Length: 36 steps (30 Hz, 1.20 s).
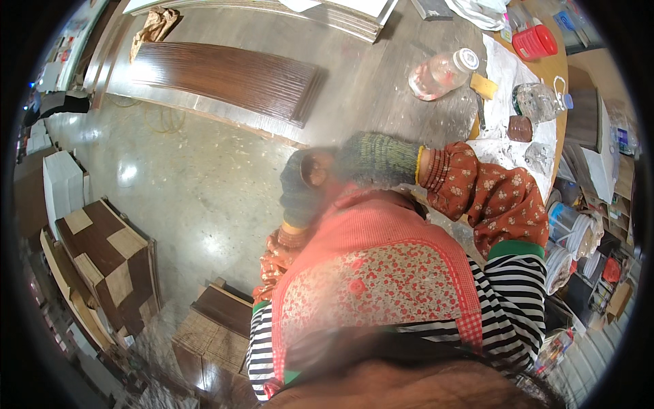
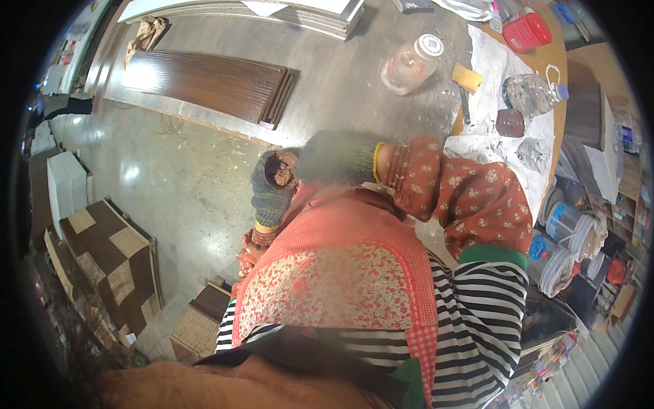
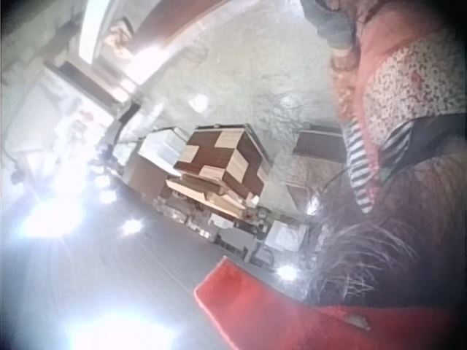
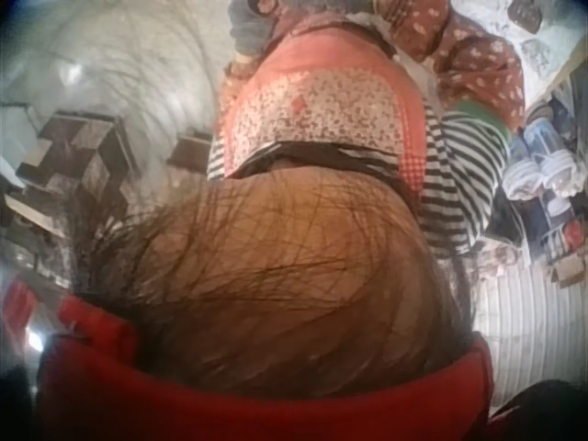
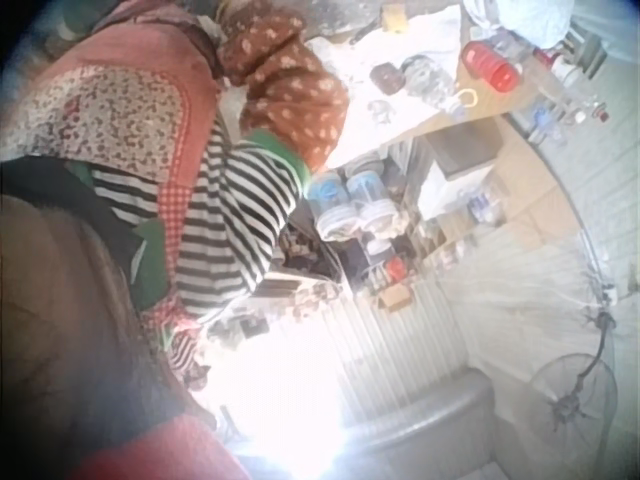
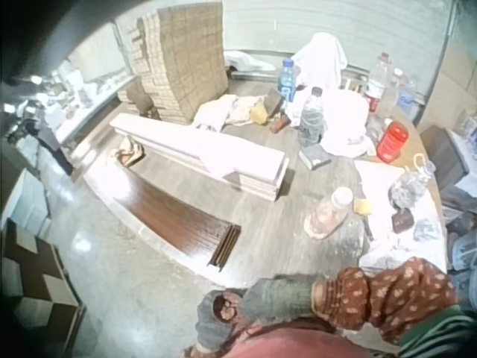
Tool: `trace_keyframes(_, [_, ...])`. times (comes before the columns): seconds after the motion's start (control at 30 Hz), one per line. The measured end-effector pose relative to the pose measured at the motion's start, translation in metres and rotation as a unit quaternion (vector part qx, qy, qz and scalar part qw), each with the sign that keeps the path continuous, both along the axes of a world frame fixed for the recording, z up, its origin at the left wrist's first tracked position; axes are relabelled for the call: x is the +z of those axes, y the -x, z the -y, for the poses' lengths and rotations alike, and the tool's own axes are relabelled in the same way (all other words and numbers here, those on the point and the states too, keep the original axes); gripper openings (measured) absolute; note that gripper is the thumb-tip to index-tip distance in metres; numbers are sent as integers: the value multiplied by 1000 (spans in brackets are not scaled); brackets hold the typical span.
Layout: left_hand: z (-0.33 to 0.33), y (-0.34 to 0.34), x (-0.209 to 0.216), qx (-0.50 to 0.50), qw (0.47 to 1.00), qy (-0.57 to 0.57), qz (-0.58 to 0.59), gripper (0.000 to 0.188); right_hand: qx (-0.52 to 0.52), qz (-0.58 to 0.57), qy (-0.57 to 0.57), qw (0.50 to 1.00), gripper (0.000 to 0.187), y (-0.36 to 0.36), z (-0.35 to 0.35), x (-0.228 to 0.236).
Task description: The person wipes a long wooden plank with a cloth on a workbench, repeatedly flipping and repositioning the plank to clean both sides. The person also wipes a small wooden block with the same cloth.
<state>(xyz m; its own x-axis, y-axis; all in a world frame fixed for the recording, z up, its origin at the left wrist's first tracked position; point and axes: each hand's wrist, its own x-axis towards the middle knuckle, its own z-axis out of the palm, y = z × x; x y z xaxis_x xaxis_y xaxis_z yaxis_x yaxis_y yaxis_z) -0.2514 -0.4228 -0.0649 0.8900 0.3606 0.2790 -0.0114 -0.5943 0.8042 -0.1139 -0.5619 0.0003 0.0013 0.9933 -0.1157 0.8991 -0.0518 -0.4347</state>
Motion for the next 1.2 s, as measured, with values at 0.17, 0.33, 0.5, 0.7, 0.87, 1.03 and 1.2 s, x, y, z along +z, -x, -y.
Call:
trace_keyframes(0.17, [5,-8,5,36,984,166,-57,32,6,10,-109,994,22,-4,12,-7])
trace_keyframes(0.33, [6,-7,17,22,936,305,-177,21,-15,3,-32,999,38,-3,17,5])
trace_keyframes(0.5, [1,-6,14,-79,962,241,-99,17,-118,-25,-25,992,45,16,20,19])
trace_keyframes(0.7, [-4,4,18,-77,974,184,-108,31,-200,18,80,976,51,54,24,-7])
trace_keyframes(0.87, [1,3,45,-5,953,245,-180,36,-135,196,-91,967,53,62,22,-42])
trace_keyframes(1.03, [-12,15,27,16,911,363,-195,60,-124,-124,-122,977,53,46,21,-41])
trace_keyframes(1.2, [-30,23,-35,38,986,156,-39,54,-79,338,-62,936,54,41,15,0])
